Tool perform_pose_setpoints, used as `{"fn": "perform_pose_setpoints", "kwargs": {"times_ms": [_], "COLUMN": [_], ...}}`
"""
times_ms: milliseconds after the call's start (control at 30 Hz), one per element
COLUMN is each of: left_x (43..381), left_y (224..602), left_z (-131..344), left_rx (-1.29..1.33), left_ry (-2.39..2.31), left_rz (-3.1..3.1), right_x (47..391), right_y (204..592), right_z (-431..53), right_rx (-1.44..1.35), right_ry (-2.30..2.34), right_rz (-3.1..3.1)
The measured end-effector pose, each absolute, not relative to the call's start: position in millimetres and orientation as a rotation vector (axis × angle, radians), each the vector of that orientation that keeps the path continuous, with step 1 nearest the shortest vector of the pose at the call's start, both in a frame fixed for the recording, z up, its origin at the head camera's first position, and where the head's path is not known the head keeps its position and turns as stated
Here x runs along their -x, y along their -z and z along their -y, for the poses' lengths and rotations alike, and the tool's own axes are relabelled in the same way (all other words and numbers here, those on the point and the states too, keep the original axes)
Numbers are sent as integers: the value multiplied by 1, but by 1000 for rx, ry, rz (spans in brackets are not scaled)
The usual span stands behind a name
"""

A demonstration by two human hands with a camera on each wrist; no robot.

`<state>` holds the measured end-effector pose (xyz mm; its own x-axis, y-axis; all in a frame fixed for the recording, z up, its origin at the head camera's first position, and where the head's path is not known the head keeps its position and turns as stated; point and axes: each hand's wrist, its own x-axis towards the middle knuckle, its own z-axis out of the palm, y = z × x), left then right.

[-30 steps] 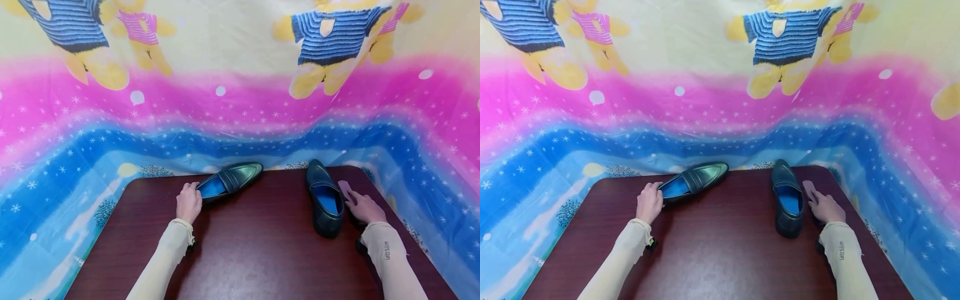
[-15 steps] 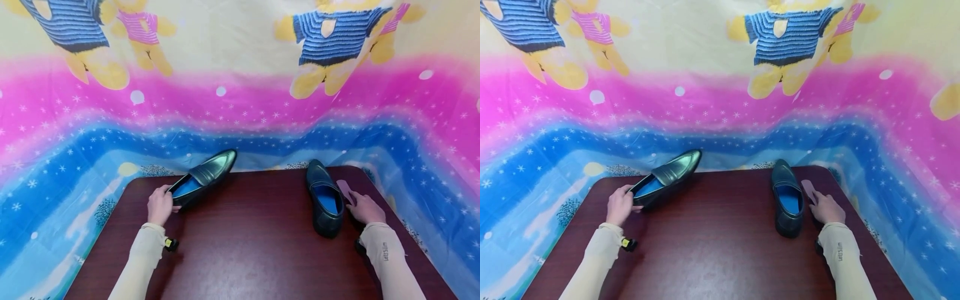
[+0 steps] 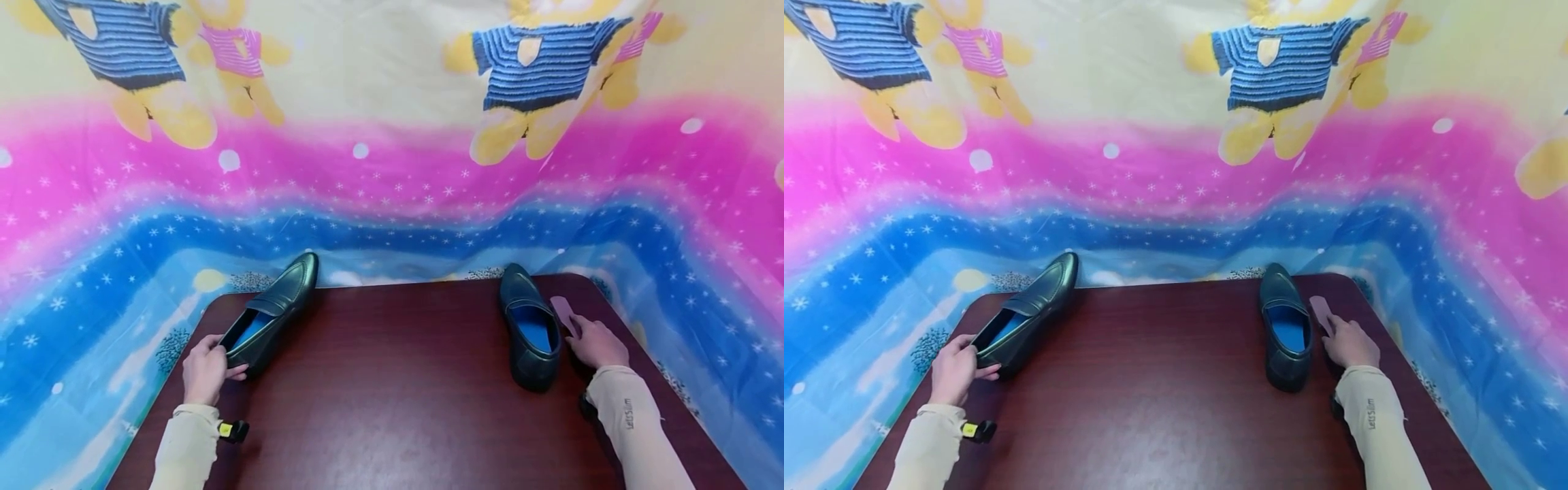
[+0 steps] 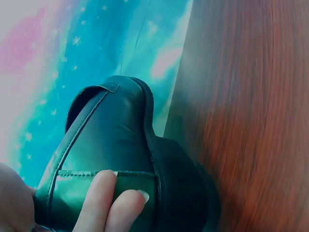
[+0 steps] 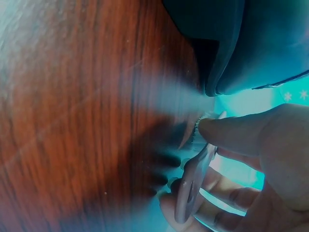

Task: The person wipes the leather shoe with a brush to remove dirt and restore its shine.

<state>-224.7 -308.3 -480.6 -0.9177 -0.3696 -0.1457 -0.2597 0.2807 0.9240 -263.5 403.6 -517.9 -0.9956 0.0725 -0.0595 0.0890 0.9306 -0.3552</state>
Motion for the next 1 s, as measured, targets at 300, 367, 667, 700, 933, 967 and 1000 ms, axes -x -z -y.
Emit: {"fn": "perform_pose_setpoints", "kwargs": {"times_ms": [300,367,667,700,933,967,1000], "left_x": [200,196,191,192,196,196,197], "left_y": [474,472,472,473,472,472,470], "left_z": [332,339,359,360,369,369,370], "left_rx": [-565,-532,-552,-561,-568,-557,-550], "left_ry": [1719,1712,1594,1601,1592,1568,1540], "left_rz": [2540,2576,2733,2743,2825,2849,2874], "right_x": [263,264,261,261,262,261,261], "right_y": [518,518,514,513,514,514,514], "right_z": [-404,-404,-405,-405,-404,-404,-405], "right_rx": [-104,-96,-88,-89,-95,-98,-102], "right_ry": [552,553,533,532,528,528,527], "right_rz": [-3041,-3039,-3048,-3047,-3052,-3050,-3048]}}
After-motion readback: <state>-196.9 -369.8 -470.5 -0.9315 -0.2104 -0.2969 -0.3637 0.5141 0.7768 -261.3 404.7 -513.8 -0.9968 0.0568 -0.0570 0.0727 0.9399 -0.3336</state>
